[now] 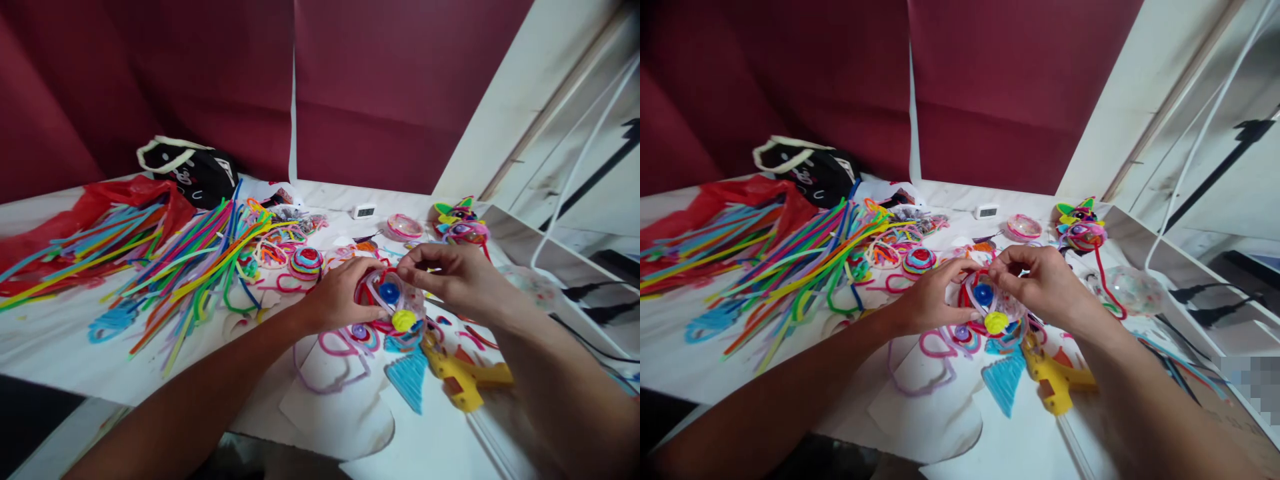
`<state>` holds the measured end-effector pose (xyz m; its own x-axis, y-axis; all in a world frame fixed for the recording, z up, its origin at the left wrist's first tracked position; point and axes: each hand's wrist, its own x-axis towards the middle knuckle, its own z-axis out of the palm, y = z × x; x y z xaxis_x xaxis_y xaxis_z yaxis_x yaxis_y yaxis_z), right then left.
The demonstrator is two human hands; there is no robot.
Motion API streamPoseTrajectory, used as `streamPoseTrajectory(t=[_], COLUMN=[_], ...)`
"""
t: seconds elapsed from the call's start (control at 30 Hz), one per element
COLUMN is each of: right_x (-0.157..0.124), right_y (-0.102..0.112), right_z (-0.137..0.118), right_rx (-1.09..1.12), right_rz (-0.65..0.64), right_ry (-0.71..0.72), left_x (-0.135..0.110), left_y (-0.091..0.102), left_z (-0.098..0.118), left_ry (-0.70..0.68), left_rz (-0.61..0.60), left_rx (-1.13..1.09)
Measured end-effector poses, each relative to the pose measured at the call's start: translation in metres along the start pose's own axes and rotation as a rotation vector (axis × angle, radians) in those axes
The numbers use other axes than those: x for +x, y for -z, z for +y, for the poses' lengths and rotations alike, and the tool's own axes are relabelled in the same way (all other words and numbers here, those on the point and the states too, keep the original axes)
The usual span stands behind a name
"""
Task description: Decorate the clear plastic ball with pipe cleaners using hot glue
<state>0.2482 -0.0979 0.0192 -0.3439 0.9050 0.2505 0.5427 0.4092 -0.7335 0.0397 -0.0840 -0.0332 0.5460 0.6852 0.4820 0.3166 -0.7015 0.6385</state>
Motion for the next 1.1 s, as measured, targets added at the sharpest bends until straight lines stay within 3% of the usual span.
streamPoseTrajectory(t=[0.33,0.6,1.1], right_x=[0.004,0.003,-0.006], right_y=[0.001,0.006,0.005], right_z=[0.004,0.006,-0.003], right_rx=[-0.095,-0.222,-0.387], right_rz=[-0.072,-0.077,-0.047], right_ry=[0.073,0.137,0.108], left_x=[-0.002,-0.003,-0.003], left_y=[-0.009,-0.011,-0.011], left_z=[0.003,0.002,0.002], left_ry=[0.064,-0.008,-0.087], left_rz=[0.084,0.085,0.058], left_rx=[-0.03,-0.019,0.008])
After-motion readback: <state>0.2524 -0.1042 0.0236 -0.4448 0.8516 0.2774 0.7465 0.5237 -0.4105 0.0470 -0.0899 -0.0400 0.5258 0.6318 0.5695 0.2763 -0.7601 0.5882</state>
